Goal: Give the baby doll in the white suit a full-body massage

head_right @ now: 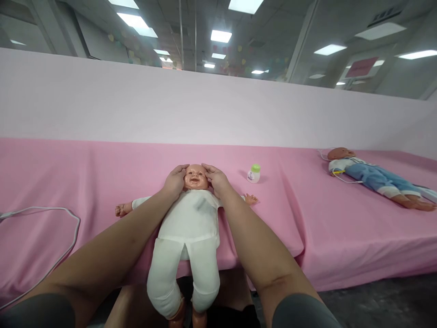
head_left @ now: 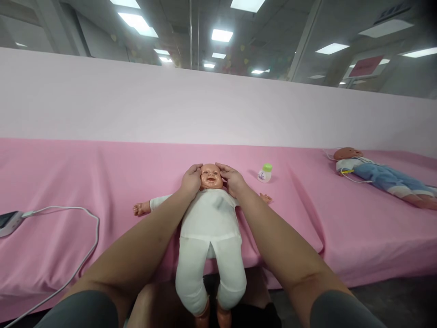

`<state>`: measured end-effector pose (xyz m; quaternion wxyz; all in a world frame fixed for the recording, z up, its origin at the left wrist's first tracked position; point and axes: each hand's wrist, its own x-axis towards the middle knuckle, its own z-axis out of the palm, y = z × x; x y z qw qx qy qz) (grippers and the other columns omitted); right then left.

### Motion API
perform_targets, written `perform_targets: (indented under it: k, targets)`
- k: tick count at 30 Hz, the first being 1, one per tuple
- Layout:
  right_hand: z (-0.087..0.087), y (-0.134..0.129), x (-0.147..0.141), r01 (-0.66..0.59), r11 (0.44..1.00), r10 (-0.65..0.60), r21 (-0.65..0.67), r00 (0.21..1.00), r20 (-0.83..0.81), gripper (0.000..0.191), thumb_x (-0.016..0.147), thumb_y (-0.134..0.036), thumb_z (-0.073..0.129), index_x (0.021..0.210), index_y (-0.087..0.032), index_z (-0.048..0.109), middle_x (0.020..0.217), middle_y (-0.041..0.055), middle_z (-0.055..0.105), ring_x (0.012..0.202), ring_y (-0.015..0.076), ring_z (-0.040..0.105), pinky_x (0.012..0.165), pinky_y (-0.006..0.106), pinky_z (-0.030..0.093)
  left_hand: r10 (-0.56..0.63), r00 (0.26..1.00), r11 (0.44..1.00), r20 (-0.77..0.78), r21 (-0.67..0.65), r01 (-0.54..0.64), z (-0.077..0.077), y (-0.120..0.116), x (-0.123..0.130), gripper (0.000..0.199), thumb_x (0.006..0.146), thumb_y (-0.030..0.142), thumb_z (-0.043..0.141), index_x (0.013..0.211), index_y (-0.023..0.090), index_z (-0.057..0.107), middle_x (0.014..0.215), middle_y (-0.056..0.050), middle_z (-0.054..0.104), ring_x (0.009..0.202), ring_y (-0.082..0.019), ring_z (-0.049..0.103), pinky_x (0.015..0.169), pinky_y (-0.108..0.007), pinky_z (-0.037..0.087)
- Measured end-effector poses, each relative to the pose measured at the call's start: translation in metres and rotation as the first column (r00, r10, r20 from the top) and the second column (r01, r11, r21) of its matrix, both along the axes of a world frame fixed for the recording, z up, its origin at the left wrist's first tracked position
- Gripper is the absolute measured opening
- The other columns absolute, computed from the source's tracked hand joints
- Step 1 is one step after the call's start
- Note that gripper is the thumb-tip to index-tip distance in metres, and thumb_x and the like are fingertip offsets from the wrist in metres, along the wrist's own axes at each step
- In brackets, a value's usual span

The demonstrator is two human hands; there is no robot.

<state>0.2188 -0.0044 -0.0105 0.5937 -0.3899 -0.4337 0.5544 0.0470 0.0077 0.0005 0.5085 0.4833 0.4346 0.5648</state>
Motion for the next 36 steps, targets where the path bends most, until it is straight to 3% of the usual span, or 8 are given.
perform_targets:
  k: [4, 9, 14, 22, 26, 30, 36]
  targets:
    - [0.000, 0.002, -0.006, 0.012, 0.993, -0.016, 0.114, 0.999, 0.030, 0.051, 0.070, -0.035, 0.086, 0.118, -0.027, 0.071, 0.122, 0.0042, 0.073, 0.107, 0.0238, 0.069, 0.096, 0.041, 0.057, -0.038, 0.999, 0.999, -0.028, 0.022, 0.039, -0.001, 0.002, -0.002, 0.041, 0.083, 0.043, 0.074, 0.119, 0.023, 0.069, 0.109, -0.008, 0.075, 0.084, -0.020, 0.072, 0.068, -0.029, 0.057]
    - [-0.005, 0.012, -0.012, 0.132, 0.975, -0.154, 0.177, 0.981, 0.120, 0.052, 0.065, -0.044, 0.089, 0.107, -0.023, 0.067, 0.105, 0.0026, 0.074, 0.100, 0.0219, 0.069, 0.095, 0.039, 0.056, -0.037, 0.985, 0.996, -0.171, 0.074, 0.050, 0.000, 0.008, -0.004, 0.051, 0.072, 0.049, 0.085, 0.112, 0.021, 0.070, 0.101, -0.007, 0.075, 0.082, -0.022, 0.072, 0.069, -0.030, 0.056]
    - [-0.007, 0.017, -0.013, 0.130, 0.972, -0.149, 0.198, 0.985, 0.089, 0.047, 0.070, -0.050, 0.084, 0.105, -0.023, 0.068, 0.103, 0.0025, 0.074, 0.097, 0.0207, 0.068, 0.094, 0.039, 0.055, 0.025, 0.985, 0.994, -0.173, 0.112, -0.005, -0.002, 0.013, -0.001, 0.038, 0.076, 0.046, 0.081, 0.102, 0.021, 0.072, 0.095, -0.007, 0.076, 0.088, -0.023, 0.071, 0.075, -0.032, 0.057]
    - [-0.002, 0.008, -0.004, 0.075, 0.996, -0.076, 0.051, 0.997, 0.030, 0.042, 0.071, -0.034, 0.077, 0.113, -0.029, 0.075, 0.115, 0.0019, 0.075, 0.101, 0.0223, 0.067, 0.093, 0.041, 0.057, 0.008, 0.994, 0.996, -0.105, 0.087, 0.001, -0.009, 0.016, -0.003, 0.028, 0.085, 0.036, 0.063, 0.109, 0.024, 0.071, 0.103, -0.006, 0.076, 0.094, -0.023, 0.071, 0.082, -0.035, 0.058]
    - [0.000, 0.004, -0.002, 0.045, 0.997, -0.048, 0.060, 0.998, 0.051, 0.045, 0.071, -0.031, 0.077, 0.116, -0.031, 0.075, 0.122, 0.0007, 0.074, 0.103, 0.0234, 0.067, 0.093, 0.042, 0.057, -0.008, 0.998, 0.998, -0.055, 0.062, 0.011, -0.006, 0.012, -0.004, 0.028, 0.086, 0.031, 0.060, 0.110, 0.022, 0.071, 0.105, -0.007, 0.076, 0.094, -0.023, 0.071, 0.084, -0.035, 0.058]
    - [0.000, 0.003, -0.006, 0.025, 0.993, -0.029, 0.115, 0.999, 0.031, 0.048, 0.071, -0.036, 0.083, 0.117, -0.028, 0.073, 0.121, 0.0022, 0.074, 0.106, 0.0223, 0.068, 0.097, 0.040, 0.056, -0.034, 0.999, 0.996, -0.021, 0.080, 0.036, -0.003, 0.007, -0.003, 0.030, 0.084, 0.039, 0.068, 0.109, 0.021, 0.070, 0.106, -0.007, 0.075, 0.093, -0.022, 0.071, 0.083, -0.035, 0.057]
    - [-0.005, 0.009, -0.012, 0.097, 0.982, -0.113, 0.164, 0.990, 0.090, 0.060, 0.063, -0.047, 0.093, 0.112, -0.023, 0.068, 0.109, 0.0040, 0.075, 0.100, 0.0219, 0.070, 0.095, 0.040, 0.057, 0.012, 0.972, 0.998, -0.235, 0.064, 0.003, 0.009, 0.000, -0.005, 0.045, 0.073, 0.043, 0.083, 0.110, 0.021, 0.070, 0.106, -0.008, 0.075, 0.092, -0.025, 0.072, 0.077, -0.033, 0.055]
